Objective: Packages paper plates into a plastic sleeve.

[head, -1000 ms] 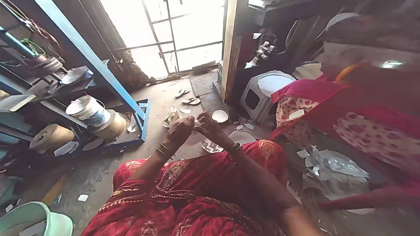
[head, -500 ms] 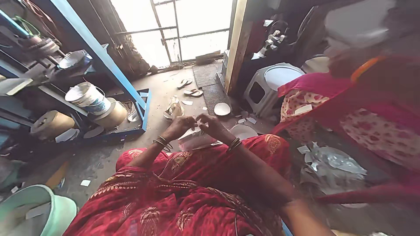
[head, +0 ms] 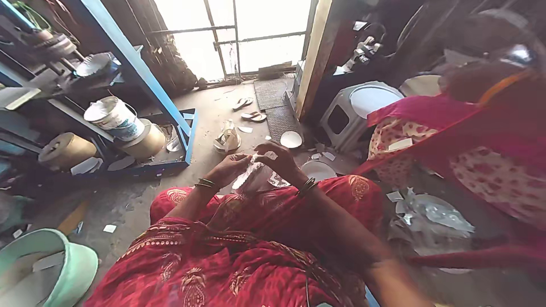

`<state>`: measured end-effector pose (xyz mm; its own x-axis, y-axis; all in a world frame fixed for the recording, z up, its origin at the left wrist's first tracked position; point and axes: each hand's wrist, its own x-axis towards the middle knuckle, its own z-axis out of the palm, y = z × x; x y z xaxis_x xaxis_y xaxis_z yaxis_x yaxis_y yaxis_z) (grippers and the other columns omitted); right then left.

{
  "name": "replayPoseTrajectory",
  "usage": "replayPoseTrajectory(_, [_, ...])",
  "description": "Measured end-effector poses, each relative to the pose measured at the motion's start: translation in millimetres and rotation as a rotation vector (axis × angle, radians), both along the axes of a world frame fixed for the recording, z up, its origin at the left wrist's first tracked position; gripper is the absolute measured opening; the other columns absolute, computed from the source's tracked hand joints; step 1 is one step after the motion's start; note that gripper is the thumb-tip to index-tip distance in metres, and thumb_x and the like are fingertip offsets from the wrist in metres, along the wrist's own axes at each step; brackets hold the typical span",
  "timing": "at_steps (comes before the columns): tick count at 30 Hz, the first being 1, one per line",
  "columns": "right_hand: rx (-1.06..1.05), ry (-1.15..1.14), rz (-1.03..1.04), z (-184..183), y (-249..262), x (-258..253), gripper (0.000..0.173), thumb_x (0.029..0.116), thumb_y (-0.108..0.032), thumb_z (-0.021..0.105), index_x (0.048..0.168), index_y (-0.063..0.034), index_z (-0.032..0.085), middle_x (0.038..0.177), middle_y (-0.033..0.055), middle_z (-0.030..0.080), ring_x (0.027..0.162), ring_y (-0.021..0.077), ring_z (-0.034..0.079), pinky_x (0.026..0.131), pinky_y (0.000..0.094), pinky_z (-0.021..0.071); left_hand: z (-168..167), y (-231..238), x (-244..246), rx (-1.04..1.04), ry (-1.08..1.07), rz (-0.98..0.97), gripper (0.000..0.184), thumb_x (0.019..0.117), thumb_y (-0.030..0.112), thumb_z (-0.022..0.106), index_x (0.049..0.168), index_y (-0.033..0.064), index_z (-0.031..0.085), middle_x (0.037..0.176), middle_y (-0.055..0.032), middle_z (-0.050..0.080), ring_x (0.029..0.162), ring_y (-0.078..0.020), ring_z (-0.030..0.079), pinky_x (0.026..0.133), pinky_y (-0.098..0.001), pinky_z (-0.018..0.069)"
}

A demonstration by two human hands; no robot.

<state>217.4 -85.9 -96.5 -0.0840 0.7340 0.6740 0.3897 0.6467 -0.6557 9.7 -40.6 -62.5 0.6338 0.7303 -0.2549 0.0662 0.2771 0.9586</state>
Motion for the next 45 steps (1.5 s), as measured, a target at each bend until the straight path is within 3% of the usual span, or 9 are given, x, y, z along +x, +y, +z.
replayPoseTrajectory(5, [-0.268,0.243,-0.070,1,-10,7,0.024,0.1062,-0.016,0.053,0.119,0.0004,0.064,0.108,0.0115,0.070,0.083,0.0139,0.069,0.077,0.0314,0.0595,-11,-4,3,-0.033,0.031,0.146,0.016,0.1056,0.015,0.056,0.104,0.0020,0.065,0.083,0.0013,0.063,0.071,-0.0043,0.059,0.073,-0.0217,0.0535])
replayPoseTrajectory(9, [-0.393,0.038,0.009,3,-8,12,0.030,0.1003,-0.021,0.064,0.121,0.0008,0.064,0.090,0.0119,0.070,0.070,0.0178,0.067,0.067,0.0374,0.0587,-14,-6,6,-0.063,0.009,0.250,0.016,0.1058,0.015,0.055,0.104,0.0015,0.064,0.080,0.0010,0.063,0.067,-0.0047,0.059,0.070,-0.0208,0.0534])
replayPoseTrajectory(12, [-0.361,-0.246,-0.023,12,-13,-11,0.039,0.0955,-0.032,0.071,0.113,0.0030,0.068,0.083,0.0144,0.071,0.074,0.0244,0.069,0.073,0.0437,0.0572,-14,-10,5,0.010,0.089,0.239,0.017,0.1040,0.013,0.058,0.110,-0.0019,0.064,0.084,-0.0003,0.064,0.070,-0.0040,0.059,0.070,-0.0211,0.0529])
replayPoseTrajectory(16, [-0.484,-0.465,-0.091,43,-31,-22,0.028,0.1055,-0.018,0.054,0.119,0.0027,0.067,0.102,0.0223,0.072,0.095,0.0368,0.072,0.088,0.0520,0.0550,-17,-8,9,0.161,0.204,0.200,0.017,0.1019,0.013,0.062,0.107,-0.0032,0.065,0.081,-0.0009,0.064,0.067,-0.0039,0.059,0.067,-0.0220,0.0528])
replayPoseTrajectory(22, [-0.305,-0.498,0.041,12,-20,-16,0.018,0.1000,0.001,0.053,0.106,0.0046,0.070,0.103,0.0227,0.071,0.098,0.0377,0.070,0.089,0.0522,0.0554,-23,3,-11,0.396,0.283,-0.021,0.012,0.0973,0.005,0.064,0.104,-0.0022,0.071,0.080,-0.0023,0.071,0.066,-0.0079,0.067,0.067,-0.0259,0.0591])
replayPoseTrajectory(32, [-0.191,-0.551,0.114,9,-23,-13,0.022,0.1004,0.002,0.052,0.106,-0.0022,0.073,0.105,0.0162,0.072,0.098,0.0315,0.071,0.088,0.0469,0.0568,2,25,-23,1.498,0.540,-0.644,0.013,0.0960,0.004,0.065,0.100,0.0077,0.076,0.098,-0.0117,0.071,0.086,-0.0274,0.072,0.078,-0.0431,0.0608])
replayPoseTrajectory(37, [-0.098,-0.545,0.093,11,-26,-6,0.020,0.0981,0.002,0.056,0.102,-0.0047,0.074,0.099,0.0140,0.072,0.092,0.0303,0.071,0.081,0.0468,0.0581,14,26,-19,1.128,0.349,-0.596,0.015,0.0963,0.009,0.063,0.098,0.0042,0.077,0.086,-0.0044,0.072,0.074,-0.0095,0.069,0.073,-0.0268,0.0596])
replayPoseTrajectory(40, [-0.106,-0.567,0.138,12,-33,-8,0.019,0.0978,0.003,0.056,0.101,-0.0034,0.073,0.099,0.0143,0.072,0.094,0.0304,0.071,0.084,0.0454,0.0577,12,27,-25,0.990,0.337,-0.673,0.016,0.0956,0.005,0.063,0.103,0.0020,0.077,0.089,-0.0056,0.074,0.076,-0.0096,0.071,0.077,-0.0268,0.0597])
replayPoseTrajectory(45, [-0.150,-0.573,0.098,7,-32,-4,0.020,0.0986,0.001,0.056,0.104,-0.0050,0.074,0.102,0.0133,0.073,0.096,0.0295,0.071,0.085,0.0456,0.0579,12,-9,-14,1.709,0.788,-0.587,0.020,0.0947,-0.005,0.060,0.108,0.0038,0.072,0.101,-0.0120,0.071,0.085,-0.0255,0.073,0.073,-0.0387,0.0620])
